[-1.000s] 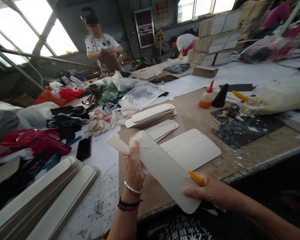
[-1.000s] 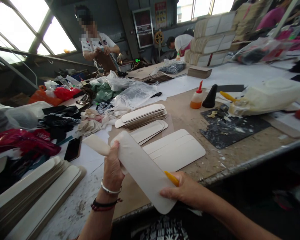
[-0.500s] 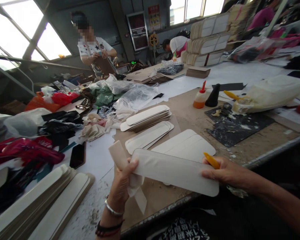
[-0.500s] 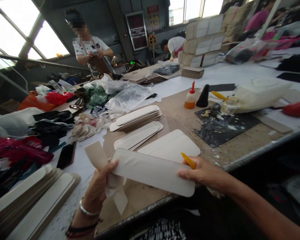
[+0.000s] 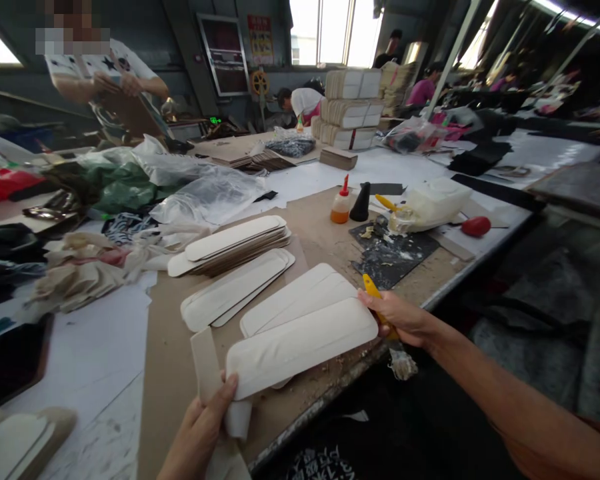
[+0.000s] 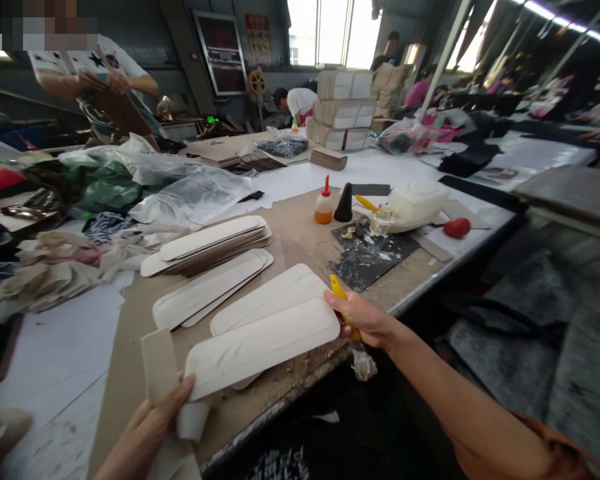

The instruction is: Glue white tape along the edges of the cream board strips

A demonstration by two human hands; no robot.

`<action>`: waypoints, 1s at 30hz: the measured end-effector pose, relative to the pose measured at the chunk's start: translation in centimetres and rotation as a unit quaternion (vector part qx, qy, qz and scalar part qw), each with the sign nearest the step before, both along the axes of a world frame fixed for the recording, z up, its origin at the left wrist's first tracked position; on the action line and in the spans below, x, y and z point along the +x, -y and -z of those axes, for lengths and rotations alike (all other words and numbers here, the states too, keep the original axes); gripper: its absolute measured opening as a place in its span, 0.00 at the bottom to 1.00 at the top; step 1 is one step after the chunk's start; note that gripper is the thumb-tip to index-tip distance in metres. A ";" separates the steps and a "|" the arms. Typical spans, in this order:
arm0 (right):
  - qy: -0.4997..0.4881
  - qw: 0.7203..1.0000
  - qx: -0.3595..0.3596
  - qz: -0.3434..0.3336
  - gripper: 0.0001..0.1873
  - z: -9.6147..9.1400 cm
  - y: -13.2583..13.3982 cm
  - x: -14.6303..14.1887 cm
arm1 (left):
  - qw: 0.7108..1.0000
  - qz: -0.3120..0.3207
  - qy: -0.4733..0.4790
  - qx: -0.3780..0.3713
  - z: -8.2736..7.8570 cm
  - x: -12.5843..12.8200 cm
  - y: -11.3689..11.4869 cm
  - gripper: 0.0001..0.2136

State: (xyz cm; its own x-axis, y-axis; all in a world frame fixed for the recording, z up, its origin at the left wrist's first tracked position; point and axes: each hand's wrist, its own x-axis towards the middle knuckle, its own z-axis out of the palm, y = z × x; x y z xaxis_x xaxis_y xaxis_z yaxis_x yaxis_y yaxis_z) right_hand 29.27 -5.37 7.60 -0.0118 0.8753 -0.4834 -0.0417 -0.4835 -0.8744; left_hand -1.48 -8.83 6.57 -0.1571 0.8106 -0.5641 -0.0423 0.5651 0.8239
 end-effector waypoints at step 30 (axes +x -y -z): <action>0.596 0.732 0.285 -0.164 0.08 4.3 -3.2 -0.5 | 0.996 0.075 -0.022 -0.033 1.0 -0.7 -2.1 0.23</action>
